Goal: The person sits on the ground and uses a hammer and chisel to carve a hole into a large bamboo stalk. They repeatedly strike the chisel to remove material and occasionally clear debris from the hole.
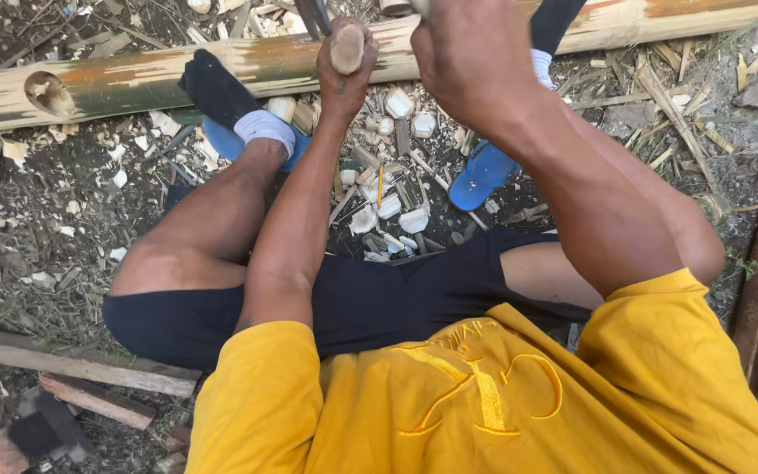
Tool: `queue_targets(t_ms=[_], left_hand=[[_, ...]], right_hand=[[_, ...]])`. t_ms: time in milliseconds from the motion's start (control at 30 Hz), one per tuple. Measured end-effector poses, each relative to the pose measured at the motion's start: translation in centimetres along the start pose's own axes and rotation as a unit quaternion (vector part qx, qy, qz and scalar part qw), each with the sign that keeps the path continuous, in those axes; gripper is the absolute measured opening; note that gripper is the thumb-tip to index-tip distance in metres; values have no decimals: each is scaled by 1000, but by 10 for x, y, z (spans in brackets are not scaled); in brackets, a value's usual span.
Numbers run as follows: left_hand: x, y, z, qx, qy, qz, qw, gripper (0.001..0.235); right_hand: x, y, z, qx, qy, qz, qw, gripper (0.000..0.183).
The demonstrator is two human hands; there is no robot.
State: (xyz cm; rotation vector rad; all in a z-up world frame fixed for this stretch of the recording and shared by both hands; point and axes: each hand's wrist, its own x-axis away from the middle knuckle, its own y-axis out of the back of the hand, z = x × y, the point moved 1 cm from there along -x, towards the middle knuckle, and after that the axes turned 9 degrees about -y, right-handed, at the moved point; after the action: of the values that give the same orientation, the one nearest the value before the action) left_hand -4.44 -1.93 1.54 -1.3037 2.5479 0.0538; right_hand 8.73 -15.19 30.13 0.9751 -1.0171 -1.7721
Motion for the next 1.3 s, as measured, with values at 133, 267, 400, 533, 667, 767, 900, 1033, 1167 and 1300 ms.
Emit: queue_targets(t_ms=[133, 267, 400, 533, 667, 767, 900, 1033, 1167, 1300], left_hand=[[-6, -4, 10, -21, -54, -21, 998, 32], [10, 5, 34, -22, 57, -19, 998, 53], [-13, -2, 34, -100, -13, 19, 995, 43], [-7, -5, 15, -55, 3, 22, 998, 34], [-6, -3, -4, -146, -30, 49, 988, 28], [-1, 7, -4, -6, -27, 43, 999, 40], [-10, 13, 14, -181, -3, 126, 975, 45], [-23, 6, 58, -230, 46, -45, 971, 54], [-67, 3, 99, -195, 163, -194, 947, 46], [-61, 2, 87, -255, 178, -149, 939, 48]], right_hand=[[6, 9, -2, -142, 58, -107, 982, 12], [17, -82, -18, 109, -97, 172, 974, 16], [12, -91, -40, 49, -131, 206, 968, 17], [22, -47, -27, -20, -102, 98, 990, 23], [17, -39, -18, -122, -1, -83, 989, 43], [19, -84, -25, -82, -18, -20, 996, 36], [30, -138, -56, -5, -161, 228, 960, 27], [52, -159, -80, -66, -224, 199, 952, 24], [80, -161, -101, -166, -301, 179, 922, 23], [116, -173, -113, -189, -353, 173, 900, 18]])
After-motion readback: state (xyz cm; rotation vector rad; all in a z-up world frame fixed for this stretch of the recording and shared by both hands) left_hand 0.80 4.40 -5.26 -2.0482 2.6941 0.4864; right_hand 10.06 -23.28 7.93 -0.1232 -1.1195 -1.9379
